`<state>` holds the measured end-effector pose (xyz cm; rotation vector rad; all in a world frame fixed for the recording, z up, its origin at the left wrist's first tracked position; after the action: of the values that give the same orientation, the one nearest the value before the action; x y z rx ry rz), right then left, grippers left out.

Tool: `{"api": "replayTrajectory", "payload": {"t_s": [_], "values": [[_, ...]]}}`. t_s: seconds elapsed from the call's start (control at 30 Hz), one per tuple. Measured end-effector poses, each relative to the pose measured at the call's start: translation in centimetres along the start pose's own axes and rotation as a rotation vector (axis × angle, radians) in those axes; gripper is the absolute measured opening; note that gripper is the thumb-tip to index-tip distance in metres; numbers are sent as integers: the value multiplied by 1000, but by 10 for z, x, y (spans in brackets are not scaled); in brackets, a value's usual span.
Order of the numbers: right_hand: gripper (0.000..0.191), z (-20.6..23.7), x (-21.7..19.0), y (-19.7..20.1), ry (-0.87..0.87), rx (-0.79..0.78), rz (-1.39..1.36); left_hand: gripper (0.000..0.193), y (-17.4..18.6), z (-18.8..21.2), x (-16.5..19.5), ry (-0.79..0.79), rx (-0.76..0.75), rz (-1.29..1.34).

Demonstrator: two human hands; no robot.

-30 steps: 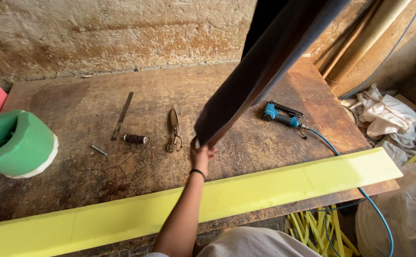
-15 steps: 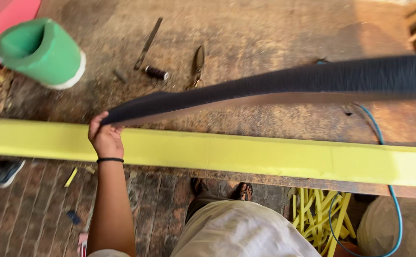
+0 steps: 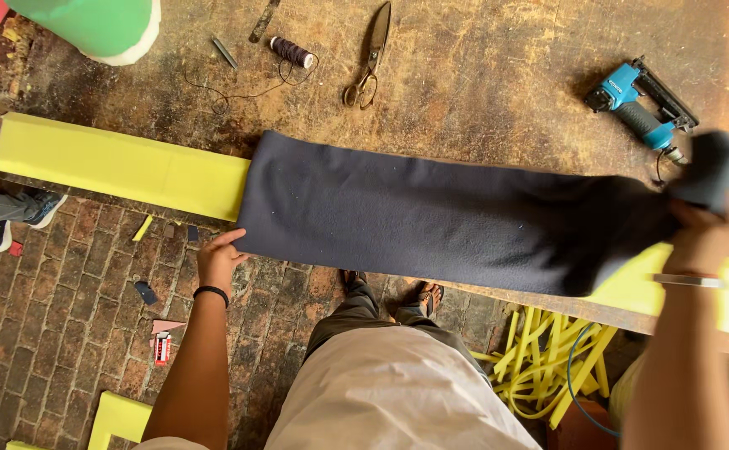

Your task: The person uses a pneumatic staple gun to fasten brown fabric along a long wooden strip on a workbench, then trims excess fabric with scissors. They carry the padded strip across the workshop, lay a long yellow foam strip on the bench, and drape and align fabric pieces over the foam.

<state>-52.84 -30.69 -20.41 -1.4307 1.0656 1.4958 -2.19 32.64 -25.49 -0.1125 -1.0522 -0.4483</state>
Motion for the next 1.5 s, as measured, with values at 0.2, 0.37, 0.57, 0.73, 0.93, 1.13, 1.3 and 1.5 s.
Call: {"api": "replayTrajectory", "payload": {"t_s": [0.2, 0.37, 0.57, 0.73, 0.93, 1.13, 1.3, 1.5], "values": [[58, 158, -21, -248, 446, -676, 662, 37, -11, -10, 25, 5, 78, -80], [54, 172, -22, -238, 52, -488, 751, 48, -25, -35, 38, -32, 99, -399], [81, 115, 17, -152, -454, -18, 1007, 50, -31, -56, 47, -79, 88, -603], [52, 94, -3, -192, -460, -215, 786, 39, -37, -62, 52, -12, 30, -725], [54, 135, -20, -308, -393, -614, 334, 43, -51, -68, 51, -143, -23, -369], [68, 133, -1, -332, -278, -478, 1087, 37, -48, -71, 51, -57, 18, -707], [48, 136, 9, -351, -322, -554, 955, 28, -60, -61, 57, -266, -82, -369], [40, 106, 7, -229, -55, -397, 603, 24, -102, -41, 52, -356, -127, -311]]}}
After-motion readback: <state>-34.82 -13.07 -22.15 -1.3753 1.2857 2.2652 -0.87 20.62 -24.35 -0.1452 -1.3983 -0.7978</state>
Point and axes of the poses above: each hand's wrist, its own z-axis away from the middle knuckle, its own y-axis out of the back of the hand, x = y × z, the point moved 3 cm from there along -z, towards the middle knuckle, and after that the axes turned 6 degrees about -x, right-handed, at the moved point
